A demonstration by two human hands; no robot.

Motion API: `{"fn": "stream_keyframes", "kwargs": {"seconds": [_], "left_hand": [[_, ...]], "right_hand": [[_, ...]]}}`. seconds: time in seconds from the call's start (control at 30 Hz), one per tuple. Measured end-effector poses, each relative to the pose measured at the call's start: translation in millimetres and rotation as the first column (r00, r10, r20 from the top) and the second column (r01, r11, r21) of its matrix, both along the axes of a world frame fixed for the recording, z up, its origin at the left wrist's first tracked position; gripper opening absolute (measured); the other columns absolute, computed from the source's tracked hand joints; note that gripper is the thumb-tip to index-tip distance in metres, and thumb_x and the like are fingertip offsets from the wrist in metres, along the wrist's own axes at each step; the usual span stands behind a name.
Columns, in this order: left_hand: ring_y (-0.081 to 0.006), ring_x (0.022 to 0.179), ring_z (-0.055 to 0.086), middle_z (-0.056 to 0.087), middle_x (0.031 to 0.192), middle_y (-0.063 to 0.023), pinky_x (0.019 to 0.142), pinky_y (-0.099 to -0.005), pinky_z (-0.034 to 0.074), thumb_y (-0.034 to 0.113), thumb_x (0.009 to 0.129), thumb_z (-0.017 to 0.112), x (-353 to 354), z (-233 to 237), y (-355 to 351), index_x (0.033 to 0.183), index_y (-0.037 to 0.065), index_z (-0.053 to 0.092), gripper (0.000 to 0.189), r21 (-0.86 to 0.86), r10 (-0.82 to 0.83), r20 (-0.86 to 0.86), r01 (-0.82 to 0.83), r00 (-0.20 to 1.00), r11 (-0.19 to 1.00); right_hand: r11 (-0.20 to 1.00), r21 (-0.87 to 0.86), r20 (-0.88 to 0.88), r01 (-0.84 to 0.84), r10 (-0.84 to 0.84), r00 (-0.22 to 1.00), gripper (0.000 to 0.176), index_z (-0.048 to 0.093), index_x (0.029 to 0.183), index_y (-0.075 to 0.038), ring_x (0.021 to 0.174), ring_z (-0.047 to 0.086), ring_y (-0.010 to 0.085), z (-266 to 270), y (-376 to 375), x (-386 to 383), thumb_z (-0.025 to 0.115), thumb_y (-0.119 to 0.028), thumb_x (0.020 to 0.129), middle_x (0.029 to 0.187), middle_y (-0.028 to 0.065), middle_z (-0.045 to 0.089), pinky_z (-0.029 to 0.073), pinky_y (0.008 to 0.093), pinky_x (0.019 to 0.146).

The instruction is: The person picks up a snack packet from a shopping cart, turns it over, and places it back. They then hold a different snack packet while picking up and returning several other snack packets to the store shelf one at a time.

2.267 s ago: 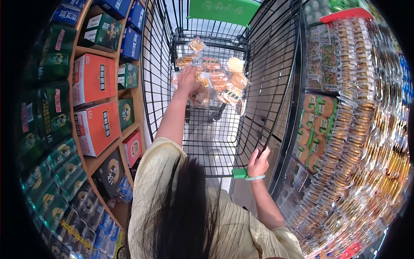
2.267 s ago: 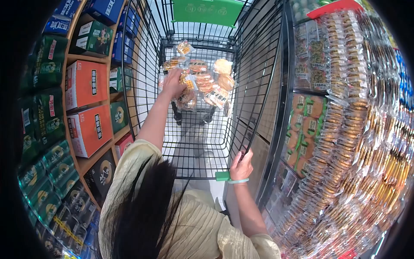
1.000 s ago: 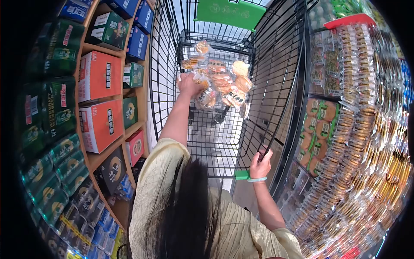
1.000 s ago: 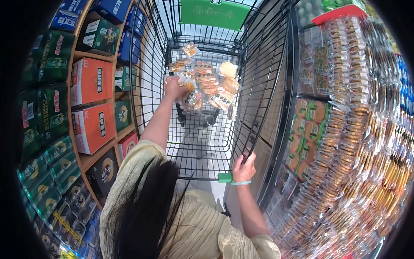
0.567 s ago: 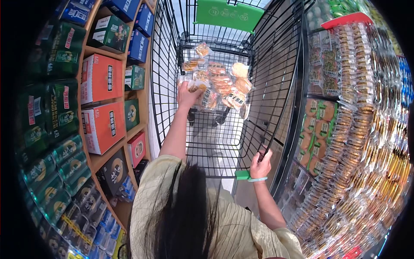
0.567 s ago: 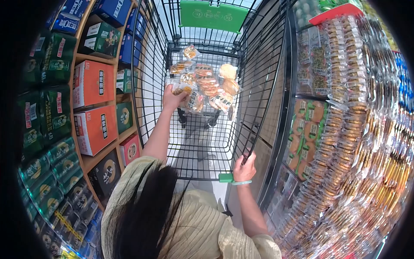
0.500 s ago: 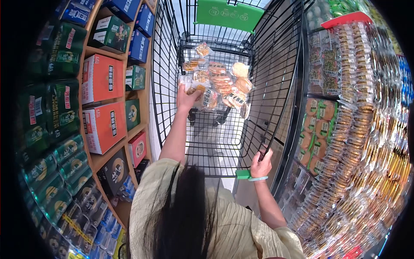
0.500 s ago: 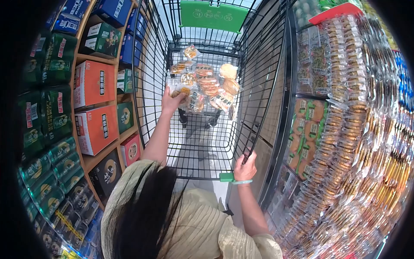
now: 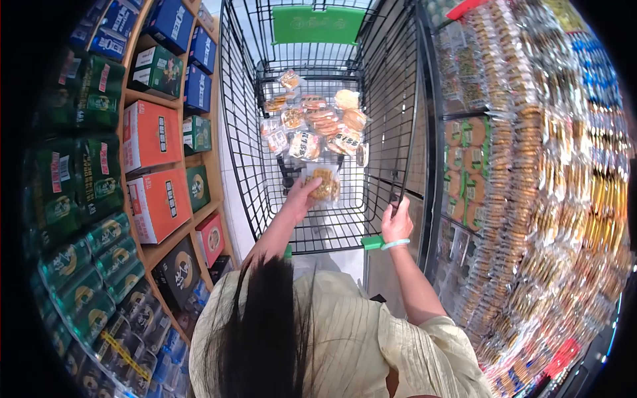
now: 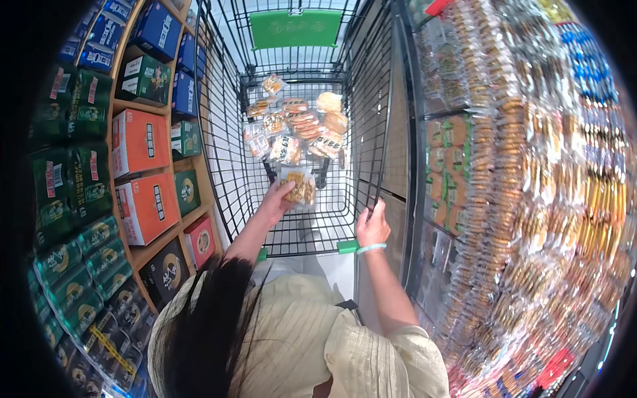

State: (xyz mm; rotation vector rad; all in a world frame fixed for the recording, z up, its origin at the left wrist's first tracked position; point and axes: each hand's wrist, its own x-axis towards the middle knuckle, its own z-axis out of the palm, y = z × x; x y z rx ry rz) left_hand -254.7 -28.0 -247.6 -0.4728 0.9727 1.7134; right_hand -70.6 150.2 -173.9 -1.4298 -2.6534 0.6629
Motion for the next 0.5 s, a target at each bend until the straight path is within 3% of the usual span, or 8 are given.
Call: {"fn": "stream_keyframes", "kwargs": {"seconds": [0.2,0.33,0.37,0.47,0.5], "left_hand": [[-0.0155,0.094,0.062,0.06,0.107,-0.0047,0.077,-0.0308,0.053,0.019,0.086,0.066,34.7,37.8,-26.8,0.12,0.006,0.049,0.04,-0.05,-0.124,-0.11,0.119,0.986,0.992],[-0.0155,0.094,0.062,0.061,0.106,-0.006,0.078,-0.031,0.052,0.015,0.089,0.06,48.5,76.8,-51.9,0.118,0.004,0.05,0.033,0.022,-0.163,-0.244,0.174,0.956,0.985],[-0.0158,0.095,0.061,0.06,0.107,-0.0064,0.079,-0.0316,0.052,0.014,0.09,0.058,50.7,77.9,-60.7,0.118,0.003,0.049,0.031,0.017,-0.199,-0.273,0.212,0.941,0.977],[-0.0166,0.095,0.061,0.06,0.108,-0.0071,0.08,-0.0323,0.052,0.014,0.09,0.058,59.7,83.3,-75.5,0.119,0.003,0.048,0.033,-0.013,-0.285,-0.358,0.301,0.889,0.954],[-0.0169,0.094,0.062,0.06,0.108,-0.0072,0.08,-0.0325,0.052,0.015,0.09,0.059,63.3,84.8,-76.2,0.12,0.003,0.048,0.034,-0.009,-0.242,-0.4,0.26,0.884,0.965]], "right_hand": [[0.999,-0.023,0.036,-0.027,0.028,0.999,0.042,0.035,0.127,-0.012,0.084,0.061,0.0428,5.4,10.2,3.4,0.048,-0.021,0.088,0.105,0.0226,0.062,0.048,0.0517,0.071],[0.998,-0.056,0.029,-0.038,0.04,0.999,0.043,0.032,0.126,-0.014,0.088,0.06,0.0432,16.4,14.0,8.3,0.049,-0.018,0.086,0.111,0.021,0.06,0.047,0.0533,0.076],[0.99,-0.132,0.118,-0.055,0.071,0.991,0.052,0.028,0.132,-0.011,0.09,0.06,0.0446,9.7,18.9,11.5,0.049,-0.02,0.085,0.113,0.0267,0.057,0.046,0.0527,0.078],[0.973,-0.218,0.129,-0.073,0.103,0.986,0.038,0.032,0.118,-0.005,0.096,0.058,0.0452,15.0,4.0,33.5,0.047,-0.024,0.089,0.111,0.0256,0.058,0.046,0.053,0.081],[0.979,-0.191,0.079,-0.068,0.084,0.993,0.041,0.031,0.121,-0.006,0.097,0.058,0.0456,8.3,-5.9,47.8,0.047,-0.027,0.09,0.111,0.0257,0.058,0.046,0.053,0.082]]}}
